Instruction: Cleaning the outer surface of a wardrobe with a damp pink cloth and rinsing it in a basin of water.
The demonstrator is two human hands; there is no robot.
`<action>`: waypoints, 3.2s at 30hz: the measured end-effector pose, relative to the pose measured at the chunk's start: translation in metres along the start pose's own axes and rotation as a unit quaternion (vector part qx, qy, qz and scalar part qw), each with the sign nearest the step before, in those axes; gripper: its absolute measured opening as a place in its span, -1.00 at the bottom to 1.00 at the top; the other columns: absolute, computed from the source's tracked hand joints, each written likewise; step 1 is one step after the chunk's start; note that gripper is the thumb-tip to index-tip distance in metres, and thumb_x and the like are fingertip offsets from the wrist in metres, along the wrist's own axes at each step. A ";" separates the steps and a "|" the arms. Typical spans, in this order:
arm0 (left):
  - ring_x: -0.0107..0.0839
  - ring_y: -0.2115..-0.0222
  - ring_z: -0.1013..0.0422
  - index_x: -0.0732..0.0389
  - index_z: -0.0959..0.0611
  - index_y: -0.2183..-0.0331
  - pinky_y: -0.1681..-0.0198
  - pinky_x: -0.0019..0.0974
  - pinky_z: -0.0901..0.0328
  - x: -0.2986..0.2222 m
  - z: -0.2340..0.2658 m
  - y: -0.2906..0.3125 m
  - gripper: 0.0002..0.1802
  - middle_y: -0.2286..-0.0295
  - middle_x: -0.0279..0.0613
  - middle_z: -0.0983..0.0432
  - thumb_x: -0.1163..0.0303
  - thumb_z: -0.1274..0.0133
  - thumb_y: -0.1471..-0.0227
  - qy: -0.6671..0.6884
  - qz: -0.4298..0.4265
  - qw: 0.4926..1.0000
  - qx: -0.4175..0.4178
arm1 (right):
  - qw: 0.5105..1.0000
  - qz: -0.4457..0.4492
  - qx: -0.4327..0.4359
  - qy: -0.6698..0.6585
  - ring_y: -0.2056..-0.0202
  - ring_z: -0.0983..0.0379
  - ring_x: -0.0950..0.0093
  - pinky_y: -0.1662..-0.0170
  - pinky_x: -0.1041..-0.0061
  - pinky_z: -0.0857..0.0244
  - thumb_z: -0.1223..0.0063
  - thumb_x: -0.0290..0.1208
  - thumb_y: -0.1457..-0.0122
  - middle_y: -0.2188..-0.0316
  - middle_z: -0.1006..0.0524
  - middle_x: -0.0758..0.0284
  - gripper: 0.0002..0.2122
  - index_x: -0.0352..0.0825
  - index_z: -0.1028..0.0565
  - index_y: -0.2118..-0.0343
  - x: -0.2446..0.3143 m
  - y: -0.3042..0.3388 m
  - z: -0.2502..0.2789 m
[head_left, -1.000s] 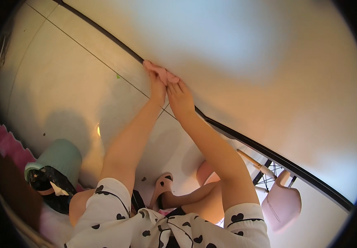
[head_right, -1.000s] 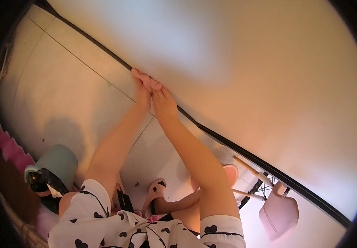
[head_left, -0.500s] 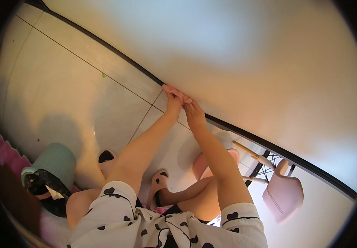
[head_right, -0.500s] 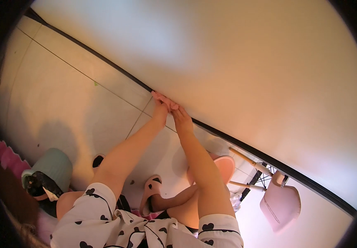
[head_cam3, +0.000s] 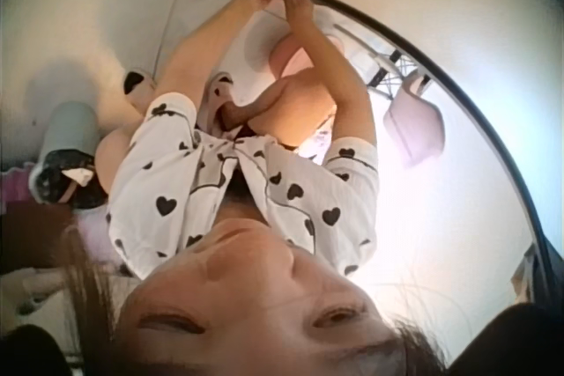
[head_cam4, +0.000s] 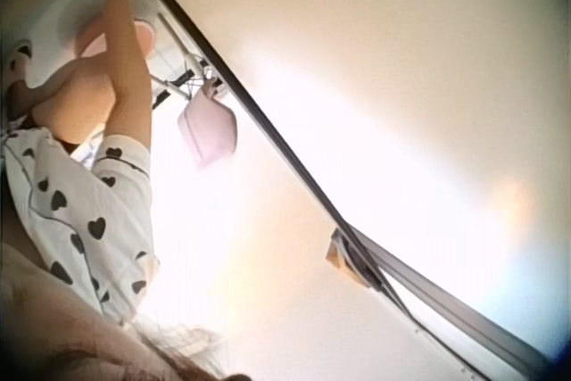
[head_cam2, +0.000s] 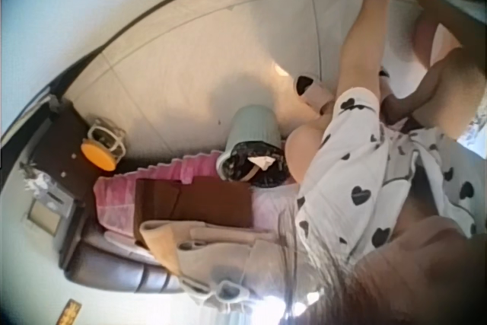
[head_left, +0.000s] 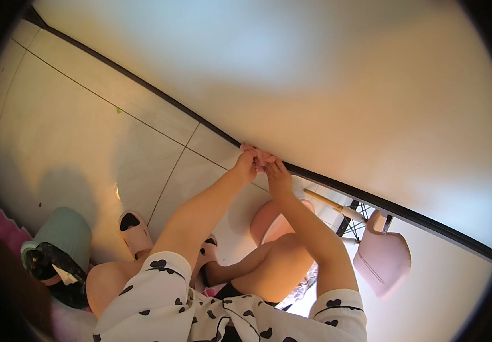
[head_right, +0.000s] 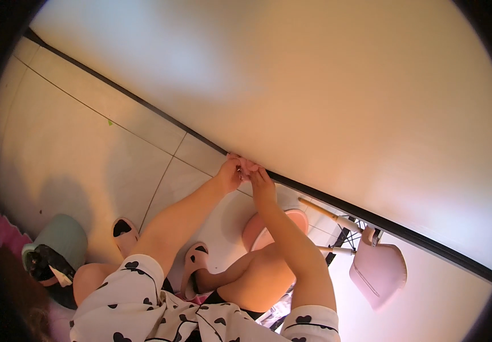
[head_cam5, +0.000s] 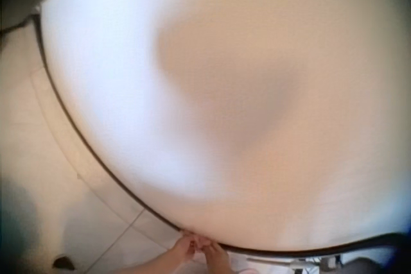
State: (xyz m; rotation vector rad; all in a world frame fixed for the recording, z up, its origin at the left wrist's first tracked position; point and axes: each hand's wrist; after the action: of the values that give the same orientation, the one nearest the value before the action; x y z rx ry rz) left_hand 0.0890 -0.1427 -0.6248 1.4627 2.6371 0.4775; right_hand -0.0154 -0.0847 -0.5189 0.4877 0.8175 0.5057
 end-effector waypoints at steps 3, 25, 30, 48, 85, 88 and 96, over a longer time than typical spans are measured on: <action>-0.28 0.44 -0.35 0.22 -0.46 0.69 0.43 -0.26 -0.27 0.013 -0.045 0.001 -0.80 0.49 -0.16 -0.44 0.53 0.18 0.13 -0.024 0.003 0.999 -0.032 | 0.996 -0.049 -0.075 -0.014 -0.16 -0.12 0.45 -0.28 0.28 0.19 0.07 -0.39 0.01 -0.05 -0.33 0.35 -0.62 -0.35 -0.46 0.09 -0.020 0.035 -0.008; -0.44 0.32 -0.30 0.32 -0.44 0.35 0.17 -0.38 -0.24 -0.030 -0.221 0.093 -0.85 0.36 -0.22 -0.38 0.50 0.24 -0.10 0.195 0.057 0.979 0.023 | 0.960 -0.085 -0.230 -0.131 0.24 -0.40 0.35 0.15 0.30 -0.21 -0.05 -0.44 0.14 0.11 -0.46 0.27 -0.74 -0.29 -0.50 0.30 -0.110 0.094 0.118; -0.37 0.23 -0.33 0.34 -0.44 0.28 0.13 -0.35 -0.25 -0.028 -0.137 0.057 -0.79 0.29 -0.16 -0.40 0.52 0.27 -0.05 0.191 0.034 0.980 -0.034 | 0.972 -0.026 -0.222 -0.074 0.22 -0.39 0.52 0.12 0.50 -0.19 0.06 -0.44 0.06 -0.01 -0.41 0.47 -0.71 -0.23 -0.49 0.21 -0.090 0.047 0.098; -0.41 0.45 -0.34 0.18 -0.35 0.25 0.47 -0.35 -0.27 -0.053 0.010 -0.017 -0.83 0.40 -0.19 -0.38 0.43 0.10 -0.06 0.053 -0.095 0.962 -0.249 | 1.000 0.015 0.019 0.015 -0.24 0.06 0.62 -0.31 0.50 0.47 0.32 -0.26 -0.19 -0.19 -0.16 0.52 -0.53 -0.23 -0.17 -0.18 0.015 -0.041 -0.012; -0.05 -0.23 0.39 0.29 0.11 -0.19 -0.24 -0.13 0.31 -0.087 -0.109 0.050 -0.29 -0.21 0.04 0.39 0.18 0.25 -0.17 -0.244 -0.502 0.787 -0.262 | 0.941 -0.128 -0.259 -0.178 0.15 -0.39 0.42 0.03 0.34 -0.19 0.00 -0.43 0.07 0.05 -0.42 0.35 -0.63 -0.25 -0.47 0.11 -0.017 -0.043 0.108; 0.20 -0.18 0.34 0.32 0.06 -0.17 -0.21 0.05 0.25 -0.085 -0.171 0.072 -0.25 -0.17 0.18 0.30 0.21 0.14 -0.09 -0.398 -0.518 0.711 -0.261 | 0.882 -0.244 -0.337 -0.223 0.12 -0.36 0.22 0.07 0.26 -0.22 -0.11 -0.42 0.12 0.12 -0.43 0.19 -0.58 -0.35 -0.43 0.11 -0.041 -0.014 0.145; -0.27 -0.06 -0.22 -0.12 -0.49 0.03 -0.09 0.07 -0.04 -0.093 -0.301 0.119 -0.58 0.00 -0.38 -0.33 0.13 0.14 -0.03 -0.580 -0.753 0.309 -0.032 | 0.674 -0.332 -0.525 -0.401 0.10 -0.30 0.18 0.02 0.23 -0.14 -0.09 -0.46 0.03 0.14 -0.38 0.12 -0.61 -0.42 -0.36 0.10 -0.116 0.043 0.217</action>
State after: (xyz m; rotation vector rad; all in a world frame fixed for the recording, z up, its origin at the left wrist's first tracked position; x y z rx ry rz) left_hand 0.1681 -0.2305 -0.3090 -0.9390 1.3570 -0.5334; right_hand 0.0766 -0.1665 -0.3011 -0.6669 -0.2689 -0.0238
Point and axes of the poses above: each hand's wrist, its own y-axis away from the middle knuckle, its own z-axis out of the back of the hand, x = y × z
